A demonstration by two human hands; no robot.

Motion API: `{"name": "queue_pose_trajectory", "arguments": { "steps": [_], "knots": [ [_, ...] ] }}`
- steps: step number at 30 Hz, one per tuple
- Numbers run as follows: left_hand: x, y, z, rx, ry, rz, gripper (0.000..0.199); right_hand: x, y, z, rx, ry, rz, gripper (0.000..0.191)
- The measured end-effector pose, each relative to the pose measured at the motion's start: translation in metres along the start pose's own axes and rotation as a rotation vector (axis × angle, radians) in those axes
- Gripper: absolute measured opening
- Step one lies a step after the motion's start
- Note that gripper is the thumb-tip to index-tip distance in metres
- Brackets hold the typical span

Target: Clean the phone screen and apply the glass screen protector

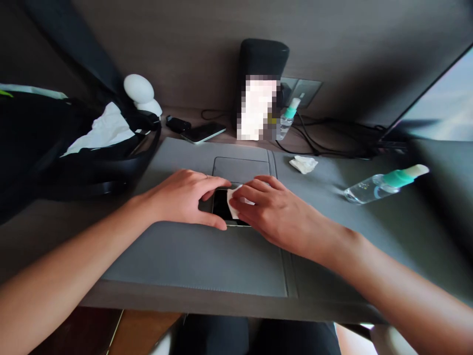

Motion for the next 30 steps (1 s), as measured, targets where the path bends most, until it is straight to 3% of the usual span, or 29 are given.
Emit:
{"name": "queue_pose_trajectory", "arguments": {
  "steps": [7,10,12,15,21,26,30],
  "knots": [
    [-0.005,-0.008,-0.001,0.056,-0.055,0.048,0.066,-0.008,-0.013,-0.080,0.202,-0.099,0.060,0.029],
    [-0.005,-0.010,-0.002,0.060,-0.063,0.057,0.065,-0.007,-0.010,-0.096,0.291,-0.113,0.118,0.027],
    [-0.008,-0.012,-0.003,0.065,-0.096,0.059,0.051,-0.007,-0.008,-0.097,0.310,-0.118,0.148,0.027],
    [-0.017,-0.015,-0.005,0.064,-0.199,0.050,0.030,-0.009,-0.006,-0.090,0.294,-0.113,0.199,0.027],
    [-0.025,-0.011,-0.007,0.056,-0.313,0.031,0.025,-0.009,0.002,-0.054,0.200,-0.114,0.197,0.025],
    [-0.026,-0.004,-0.006,0.033,-0.346,0.032,0.024,-0.002,0.023,-0.015,0.060,-0.168,0.208,0.024],
    [-0.022,0.000,-0.005,0.007,-0.314,0.006,0.025,0.005,0.035,0.008,0.032,-0.214,0.141,0.022]
  ]
}}
Point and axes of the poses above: each hand's wrist, its own z-axis towards the middle knuckle, its own x-axis out of the palm, y = z × x, the point moved 10 cm from there along z, towards the middle knuckle, and after that the axes turned 3 degrees about y, right-handed, at the moved point
